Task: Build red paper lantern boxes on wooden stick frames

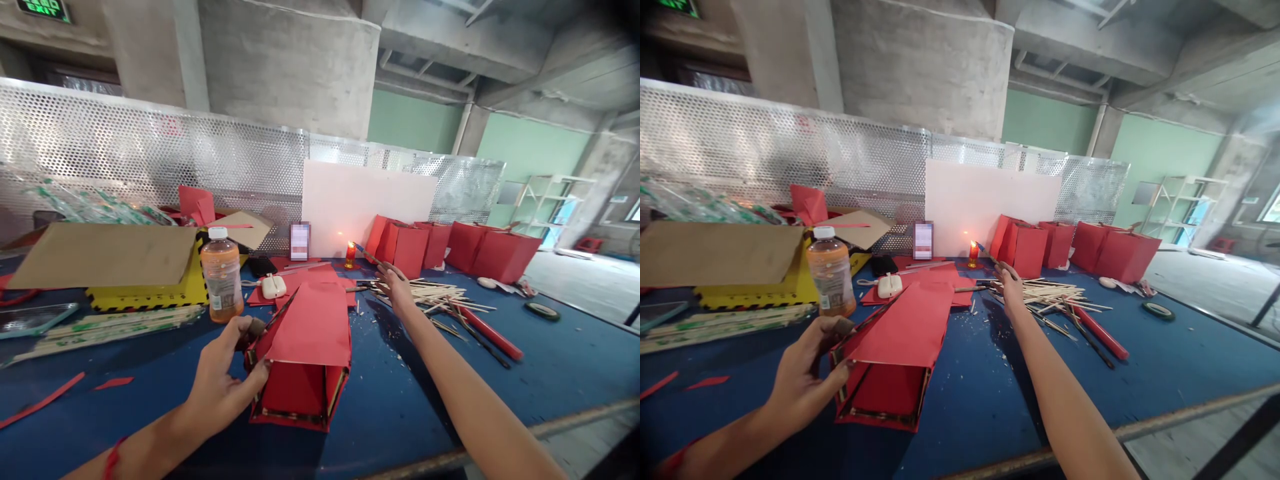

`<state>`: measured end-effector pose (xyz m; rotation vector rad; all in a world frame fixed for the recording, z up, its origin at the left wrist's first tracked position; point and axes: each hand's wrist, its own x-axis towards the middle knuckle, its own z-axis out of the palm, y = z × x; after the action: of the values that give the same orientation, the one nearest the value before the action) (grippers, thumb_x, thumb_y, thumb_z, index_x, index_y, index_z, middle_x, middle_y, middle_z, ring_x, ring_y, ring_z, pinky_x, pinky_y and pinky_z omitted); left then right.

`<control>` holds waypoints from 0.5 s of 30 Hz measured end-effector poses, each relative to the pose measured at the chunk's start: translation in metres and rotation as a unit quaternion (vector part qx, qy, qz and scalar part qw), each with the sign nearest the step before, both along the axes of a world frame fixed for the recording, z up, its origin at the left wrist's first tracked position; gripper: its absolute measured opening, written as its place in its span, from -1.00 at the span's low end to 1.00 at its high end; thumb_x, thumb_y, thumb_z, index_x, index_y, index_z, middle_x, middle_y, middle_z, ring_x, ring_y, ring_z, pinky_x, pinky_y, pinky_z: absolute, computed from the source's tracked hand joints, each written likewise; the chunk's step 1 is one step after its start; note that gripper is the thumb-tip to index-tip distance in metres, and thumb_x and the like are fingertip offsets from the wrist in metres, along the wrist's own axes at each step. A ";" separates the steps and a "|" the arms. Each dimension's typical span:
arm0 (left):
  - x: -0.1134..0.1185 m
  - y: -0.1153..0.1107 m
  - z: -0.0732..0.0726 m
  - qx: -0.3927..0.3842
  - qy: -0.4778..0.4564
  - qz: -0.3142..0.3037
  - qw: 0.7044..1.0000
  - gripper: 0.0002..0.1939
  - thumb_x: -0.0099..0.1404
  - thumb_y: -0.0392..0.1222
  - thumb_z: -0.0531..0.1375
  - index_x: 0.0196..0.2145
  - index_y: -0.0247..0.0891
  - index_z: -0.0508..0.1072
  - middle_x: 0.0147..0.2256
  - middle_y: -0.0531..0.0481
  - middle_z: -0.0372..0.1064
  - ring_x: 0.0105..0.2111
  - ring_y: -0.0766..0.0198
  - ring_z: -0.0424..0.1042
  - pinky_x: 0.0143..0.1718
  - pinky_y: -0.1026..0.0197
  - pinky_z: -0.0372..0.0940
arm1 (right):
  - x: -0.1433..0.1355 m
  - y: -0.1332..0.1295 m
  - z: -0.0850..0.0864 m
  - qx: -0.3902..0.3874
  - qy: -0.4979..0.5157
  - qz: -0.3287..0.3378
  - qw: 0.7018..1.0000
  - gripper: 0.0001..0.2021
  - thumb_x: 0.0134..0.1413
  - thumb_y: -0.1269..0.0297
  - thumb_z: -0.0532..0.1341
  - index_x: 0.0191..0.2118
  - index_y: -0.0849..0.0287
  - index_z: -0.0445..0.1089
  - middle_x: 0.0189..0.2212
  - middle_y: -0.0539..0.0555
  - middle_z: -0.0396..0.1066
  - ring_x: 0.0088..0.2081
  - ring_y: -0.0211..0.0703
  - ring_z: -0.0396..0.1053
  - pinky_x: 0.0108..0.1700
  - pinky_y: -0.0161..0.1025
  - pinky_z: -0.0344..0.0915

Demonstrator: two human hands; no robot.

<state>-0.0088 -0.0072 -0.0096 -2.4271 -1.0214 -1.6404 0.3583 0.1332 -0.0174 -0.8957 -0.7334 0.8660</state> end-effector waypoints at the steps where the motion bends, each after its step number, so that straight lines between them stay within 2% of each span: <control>1: 0.000 0.000 0.000 0.001 0.000 0.000 1.000 -0.85 0.29 -0.23 0.11 -0.15 -0.13 0.28 -0.33 0.13 0.37 -0.41 0.33 0.45 -0.36 0.39 0.38 | 0.000 0.000 0.000 -0.001 0.000 -0.001 1.000 -0.71 0.34 0.19 0.25 0.08 0.19 0.39 0.02 0.15 0.42 -0.08 -0.06 0.47 -0.08 -0.03 0.47; 15: 0.001 0.001 0.001 0.002 -0.003 -0.010 1.000 -0.86 0.30 -0.23 0.12 -0.16 -0.16 0.30 -0.32 0.08 0.38 -0.39 0.29 0.45 -0.35 0.35 0.40 | 0.003 0.002 -0.002 0.007 0.003 0.005 1.000 -0.71 0.34 0.19 0.25 0.08 0.18 0.39 0.03 0.15 0.42 -0.08 -0.06 0.47 -0.08 -0.03 0.47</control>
<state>-0.0079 -0.0064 -0.0088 -2.4393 -0.9980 -1.6552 0.3613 0.1349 -0.0189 -0.8775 -0.7379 0.8726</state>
